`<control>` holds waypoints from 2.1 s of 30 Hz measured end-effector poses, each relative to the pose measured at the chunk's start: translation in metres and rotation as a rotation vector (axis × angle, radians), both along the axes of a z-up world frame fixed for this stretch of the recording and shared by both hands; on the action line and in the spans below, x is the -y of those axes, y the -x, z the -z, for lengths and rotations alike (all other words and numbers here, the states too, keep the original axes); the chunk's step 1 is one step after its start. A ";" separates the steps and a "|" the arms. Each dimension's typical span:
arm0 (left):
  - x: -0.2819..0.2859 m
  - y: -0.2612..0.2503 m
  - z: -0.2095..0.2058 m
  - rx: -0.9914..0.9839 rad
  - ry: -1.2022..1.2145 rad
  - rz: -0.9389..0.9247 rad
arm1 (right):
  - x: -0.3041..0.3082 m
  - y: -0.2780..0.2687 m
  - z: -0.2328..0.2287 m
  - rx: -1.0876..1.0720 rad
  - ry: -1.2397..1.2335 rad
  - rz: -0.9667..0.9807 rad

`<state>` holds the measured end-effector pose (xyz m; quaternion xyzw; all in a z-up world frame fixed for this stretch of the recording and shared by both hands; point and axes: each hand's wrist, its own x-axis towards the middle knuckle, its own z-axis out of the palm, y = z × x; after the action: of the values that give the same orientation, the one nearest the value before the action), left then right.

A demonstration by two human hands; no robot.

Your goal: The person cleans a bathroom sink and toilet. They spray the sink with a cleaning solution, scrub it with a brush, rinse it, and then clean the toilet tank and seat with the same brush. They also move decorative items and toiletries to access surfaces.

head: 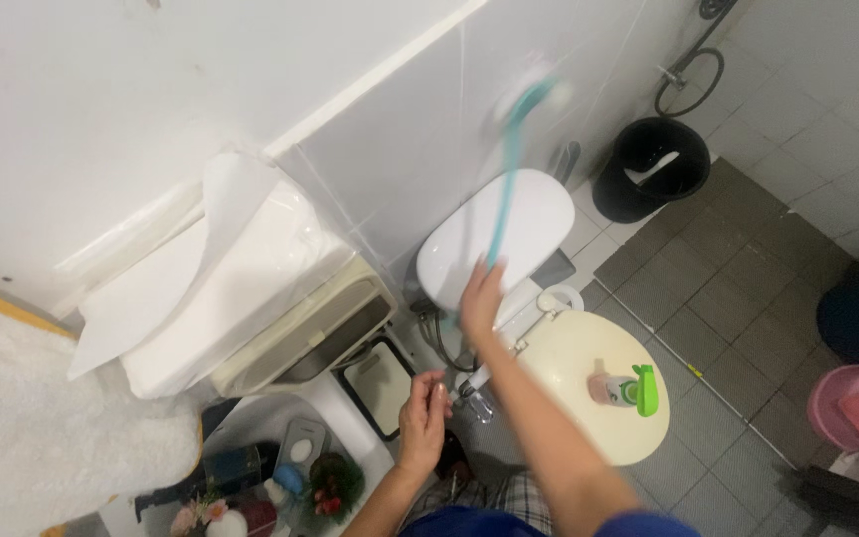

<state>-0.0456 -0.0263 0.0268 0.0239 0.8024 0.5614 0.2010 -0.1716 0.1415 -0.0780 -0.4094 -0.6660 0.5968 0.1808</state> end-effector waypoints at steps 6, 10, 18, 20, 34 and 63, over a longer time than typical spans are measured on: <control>0.008 0.009 -0.008 -0.048 -0.020 0.025 | 0.082 -0.124 0.011 -0.123 0.035 -0.347; 0.008 0.013 0.000 -0.063 -0.032 -0.032 | 0.013 -0.059 0.008 -0.010 -0.211 -0.218; 0.006 -0.012 0.000 -0.046 -0.085 -0.036 | 0.061 -0.128 0.011 -0.037 -0.363 -0.538; 0.013 -0.012 0.000 -0.043 -0.125 -0.034 | 0.058 -0.135 0.021 0.008 -0.392 -0.532; -0.005 -0.038 -0.004 -0.070 0.011 -0.065 | -0.011 -0.093 -0.026 -0.043 -0.720 -0.502; -0.030 -0.062 0.002 -0.041 -0.044 -0.102 | -0.081 -0.050 -0.011 0.037 -0.312 -0.207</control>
<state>0.0160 0.0035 0.0245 -0.0012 0.7940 0.5878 0.1552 -0.1216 0.2228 -0.0669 -0.3165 -0.7923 0.4940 0.1673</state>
